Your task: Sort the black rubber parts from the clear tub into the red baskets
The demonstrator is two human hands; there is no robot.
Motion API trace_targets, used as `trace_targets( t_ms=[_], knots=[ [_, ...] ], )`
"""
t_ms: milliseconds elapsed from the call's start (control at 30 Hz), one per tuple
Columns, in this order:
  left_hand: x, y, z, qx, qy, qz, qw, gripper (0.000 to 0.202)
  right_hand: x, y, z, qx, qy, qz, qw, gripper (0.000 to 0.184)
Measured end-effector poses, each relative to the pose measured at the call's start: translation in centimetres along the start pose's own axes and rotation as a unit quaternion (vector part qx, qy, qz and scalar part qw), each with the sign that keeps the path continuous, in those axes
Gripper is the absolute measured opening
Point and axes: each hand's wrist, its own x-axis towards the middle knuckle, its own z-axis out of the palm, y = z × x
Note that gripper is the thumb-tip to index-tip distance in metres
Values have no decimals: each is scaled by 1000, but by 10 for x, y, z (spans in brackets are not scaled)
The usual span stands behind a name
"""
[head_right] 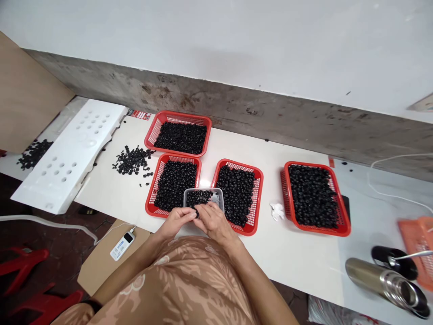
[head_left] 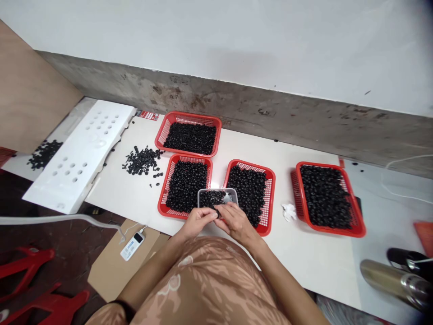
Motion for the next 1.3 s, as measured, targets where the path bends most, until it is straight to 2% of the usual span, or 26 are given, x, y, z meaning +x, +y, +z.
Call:
trace_targets(
  t_ms=[233,433,533,633,700,767,833,933,1000,1100,1300],
  knots=[
    [-3,9,8,27,-18,10,999,31,-3,3,-2,3,5,-68,998,31],
    [-5,2,9,19,-50,5,999,32,-19,-4,13,-11,52,-54,997,28],
    [-2,-3,8,14,-42,-11,999,32,-32,1,14,-4,63,-6,998,31],
    [3,-6,5,-15,13,-30,999,35,-45,19,6,-47,96,78,991,32],
    [8,-9,0,-27,67,-47,996,37,-51,36,-2,-105,127,159,973,32],
    [11,-13,-5,-31,110,-66,991,37,-55,51,-9,-161,153,241,945,39],
    [15,-19,-10,-28,131,-77,988,38,-54,60,-11,-169,156,286,930,41],
    [19,-30,-15,-26,142,-74,987,40,-46,61,0,-116,92,302,942,28],
    [22,-38,-17,-26,149,-66,986,40,-37,58,15,-90,0,315,945,24],
    [25,-48,-21,-21,161,-58,985,40,-21,56,39,-76,-131,337,929,23],
    [27,-59,-27,-13,180,-54,982,36,2,58,74,-64,-193,333,921,24]
  ],
)
